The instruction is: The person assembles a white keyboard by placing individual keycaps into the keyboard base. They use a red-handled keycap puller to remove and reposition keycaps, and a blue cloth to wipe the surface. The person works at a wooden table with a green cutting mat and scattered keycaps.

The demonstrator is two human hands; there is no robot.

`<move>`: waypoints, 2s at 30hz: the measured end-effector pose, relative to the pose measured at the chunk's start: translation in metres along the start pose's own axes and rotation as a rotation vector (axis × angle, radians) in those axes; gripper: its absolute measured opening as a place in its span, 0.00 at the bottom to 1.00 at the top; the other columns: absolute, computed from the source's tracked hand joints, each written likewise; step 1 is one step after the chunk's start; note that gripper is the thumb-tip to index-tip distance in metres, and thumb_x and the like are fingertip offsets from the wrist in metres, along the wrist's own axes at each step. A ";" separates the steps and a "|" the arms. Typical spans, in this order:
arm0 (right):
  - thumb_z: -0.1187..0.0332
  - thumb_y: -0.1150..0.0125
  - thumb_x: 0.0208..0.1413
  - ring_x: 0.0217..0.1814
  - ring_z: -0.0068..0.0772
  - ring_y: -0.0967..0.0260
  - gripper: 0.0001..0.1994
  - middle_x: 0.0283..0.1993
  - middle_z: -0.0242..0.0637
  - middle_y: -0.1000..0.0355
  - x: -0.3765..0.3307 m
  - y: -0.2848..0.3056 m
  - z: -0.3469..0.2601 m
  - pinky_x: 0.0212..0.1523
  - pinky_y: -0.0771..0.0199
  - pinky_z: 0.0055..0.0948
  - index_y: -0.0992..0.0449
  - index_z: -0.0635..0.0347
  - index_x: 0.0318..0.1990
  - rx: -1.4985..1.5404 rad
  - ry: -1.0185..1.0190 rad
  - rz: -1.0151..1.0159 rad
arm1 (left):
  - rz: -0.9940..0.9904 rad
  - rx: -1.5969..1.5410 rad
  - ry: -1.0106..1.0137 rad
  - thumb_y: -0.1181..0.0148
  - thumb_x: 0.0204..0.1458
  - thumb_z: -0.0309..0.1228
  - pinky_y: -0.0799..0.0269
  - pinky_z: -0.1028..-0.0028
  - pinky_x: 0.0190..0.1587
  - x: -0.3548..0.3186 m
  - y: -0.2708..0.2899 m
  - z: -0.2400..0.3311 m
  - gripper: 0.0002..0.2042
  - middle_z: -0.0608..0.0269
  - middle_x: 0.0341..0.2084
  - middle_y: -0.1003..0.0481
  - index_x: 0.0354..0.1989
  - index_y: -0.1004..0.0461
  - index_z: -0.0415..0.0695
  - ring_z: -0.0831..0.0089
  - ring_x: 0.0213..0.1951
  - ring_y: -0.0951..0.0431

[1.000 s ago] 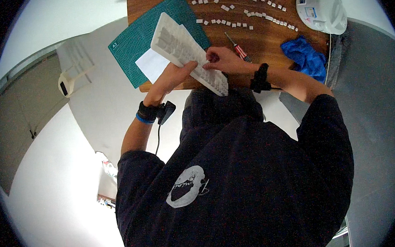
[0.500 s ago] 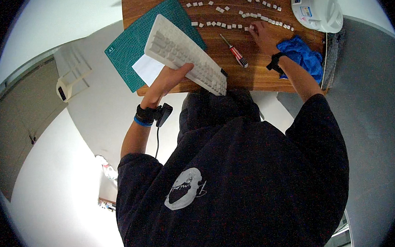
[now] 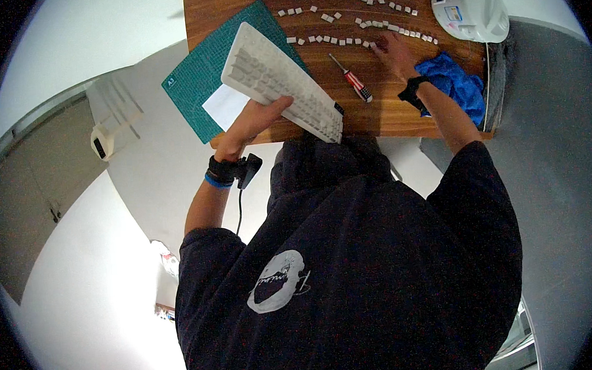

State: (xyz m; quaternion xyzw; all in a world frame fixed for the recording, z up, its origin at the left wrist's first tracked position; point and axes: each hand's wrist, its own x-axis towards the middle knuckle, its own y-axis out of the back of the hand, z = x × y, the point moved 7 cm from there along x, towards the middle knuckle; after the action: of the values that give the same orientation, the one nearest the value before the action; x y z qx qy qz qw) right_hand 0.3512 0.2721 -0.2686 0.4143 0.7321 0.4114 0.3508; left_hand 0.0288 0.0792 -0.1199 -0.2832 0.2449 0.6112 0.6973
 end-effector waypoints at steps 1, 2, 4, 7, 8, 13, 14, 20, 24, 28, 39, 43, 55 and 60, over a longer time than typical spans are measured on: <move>0.59 0.37 0.60 0.53 0.47 0.30 0.22 0.53 0.45 0.32 -0.001 0.006 -0.016 0.55 0.27 0.43 0.30 0.59 0.57 0.008 0.072 0.015 | -0.008 -0.009 -0.020 0.40 0.58 0.34 0.26 0.62 0.55 0.000 -0.001 0.001 0.26 0.45 0.56 0.28 0.63 0.36 0.36 0.54 0.55 0.25; 0.58 0.36 0.58 0.54 0.50 0.30 0.22 0.53 0.47 0.31 -0.002 0.011 -0.032 0.55 0.27 0.45 0.29 0.59 0.56 0.015 0.143 0.029 | -0.015 -0.017 -0.039 0.40 0.58 0.34 0.26 0.62 0.55 0.000 -0.002 0.002 0.26 0.46 0.56 0.28 0.63 0.36 0.37 0.55 0.55 0.25; 0.57 0.35 0.57 0.55 0.51 0.30 0.21 0.51 0.48 0.29 -0.010 0.017 -0.067 0.54 0.27 0.45 0.27 0.58 0.54 0.127 0.225 0.017 | -0.031 0.012 -0.001 0.40 0.59 0.34 0.26 0.62 0.54 0.000 -0.003 0.006 0.26 0.47 0.56 0.27 0.63 0.36 0.37 0.56 0.55 0.25; 0.56 0.35 0.58 0.54 0.46 0.29 0.20 0.50 0.46 0.28 -0.030 0.014 -0.123 0.53 0.26 0.41 0.25 0.58 0.52 0.452 0.280 -0.132 | -0.033 0.013 0.036 0.40 0.59 0.35 0.26 0.62 0.54 0.000 -0.005 0.006 0.25 0.49 0.56 0.27 0.63 0.35 0.38 0.58 0.55 0.25; 0.56 0.36 0.58 0.53 0.44 0.29 0.20 0.50 0.45 0.28 -0.038 0.011 -0.140 0.53 0.26 0.39 0.25 0.58 0.52 0.562 0.308 -0.233 | -0.030 0.006 0.044 0.40 0.59 0.35 0.26 0.63 0.53 0.000 -0.006 0.005 0.25 0.50 0.55 0.27 0.62 0.34 0.39 0.59 0.55 0.25; 0.59 0.38 0.61 0.49 0.38 0.28 0.17 0.49 0.40 0.27 -0.077 -0.001 -0.195 0.48 0.25 0.34 0.23 0.57 0.53 0.685 0.395 -0.456 | -0.039 -0.009 0.011 0.39 0.59 0.36 0.24 0.61 0.55 0.001 -0.005 -0.002 0.27 0.50 0.57 0.28 0.63 0.37 0.38 0.57 0.56 0.25; 0.60 0.38 0.61 0.49 0.38 0.28 0.17 0.49 0.40 0.27 -0.082 0.004 -0.201 0.48 0.25 0.34 0.23 0.57 0.53 0.706 0.430 -0.409 | -0.039 -0.011 0.004 0.38 0.59 0.36 0.24 0.60 0.56 0.002 -0.002 -0.006 0.29 0.49 0.58 0.29 0.64 0.39 0.37 0.56 0.56 0.25; 0.59 0.39 0.62 0.51 0.41 0.28 0.17 0.50 0.40 0.27 -0.086 0.001 -0.199 0.50 0.26 0.37 0.24 0.58 0.53 0.710 0.481 -0.353 | 0.000 -0.050 -0.021 0.39 0.57 0.33 0.23 0.64 0.51 0.002 0.001 -0.008 0.25 0.50 0.55 0.27 0.62 0.34 0.37 0.58 0.55 0.24; 0.65 0.37 0.60 0.50 0.44 0.28 0.16 0.49 0.43 0.29 -0.073 -0.009 -0.174 0.48 0.25 0.40 0.27 0.61 0.53 0.443 0.196 -0.329 | -0.029 -0.011 -0.080 0.34 0.56 0.38 0.25 0.59 0.57 -0.001 0.005 -0.006 0.32 0.49 0.57 0.29 0.65 0.40 0.37 0.56 0.57 0.26; 0.64 0.34 0.56 0.55 0.56 0.34 0.24 0.52 0.52 0.32 -0.078 -0.064 -0.080 0.54 0.31 0.48 0.35 0.65 0.55 0.064 0.147 -0.121 | -0.040 0.052 -0.115 0.32 0.54 0.39 0.25 0.62 0.54 0.010 0.010 -0.008 0.34 0.50 0.57 0.28 0.65 0.40 0.37 0.58 0.55 0.25; 0.61 0.33 0.52 0.48 0.58 0.31 0.24 0.46 0.54 0.31 -0.090 -0.084 -0.035 0.49 0.31 0.50 0.34 0.66 0.51 0.084 -0.198 -0.441 | 0.036 -0.095 -0.208 0.38 0.60 0.37 0.30 0.65 0.60 0.009 0.029 -0.004 0.27 0.54 0.56 0.27 0.64 0.38 0.39 0.65 0.57 0.27; 0.59 0.35 0.55 0.48 0.38 0.28 0.21 0.46 0.42 0.25 -0.086 -0.040 -0.094 0.52 0.28 0.41 0.27 0.61 0.52 0.521 -0.160 -0.483 | -0.045 -0.298 -0.241 0.43 0.63 0.38 0.35 0.63 0.65 0.018 0.026 -0.007 0.25 0.56 0.59 0.29 0.64 0.38 0.38 0.65 0.60 0.30; 0.54 0.34 0.59 0.47 0.26 0.29 0.22 0.46 0.30 0.24 -0.098 -0.034 -0.213 0.52 0.29 0.32 0.27 0.59 0.53 0.958 0.180 -0.960 | -0.217 -1.001 -0.365 0.49 0.66 0.42 0.34 0.61 0.62 0.064 0.012 -0.028 0.20 0.59 0.55 0.28 0.60 0.34 0.42 0.64 0.57 0.29; 0.44 0.32 0.53 0.39 0.25 0.31 0.27 0.37 0.31 0.26 -0.086 -0.049 -0.216 0.44 0.29 0.33 0.27 0.59 0.47 0.745 0.106 -0.883 | -0.132 -0.816 -0.306 0.56 0.68 0.46 0.35 0.61 0.64 0.057 0.013 -0.043 0.23 0.55 0.55 0.29 0.61 0.36 0.42 0.62 0.58 0.30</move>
State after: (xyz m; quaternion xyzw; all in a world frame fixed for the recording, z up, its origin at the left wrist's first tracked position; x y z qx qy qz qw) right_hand 0.1866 0.1125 -0.2078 0.1442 0.9475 -0.0391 0.2825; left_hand 0.0235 0.0909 -0.1912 -0.4565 -0.1413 0.6468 0.5944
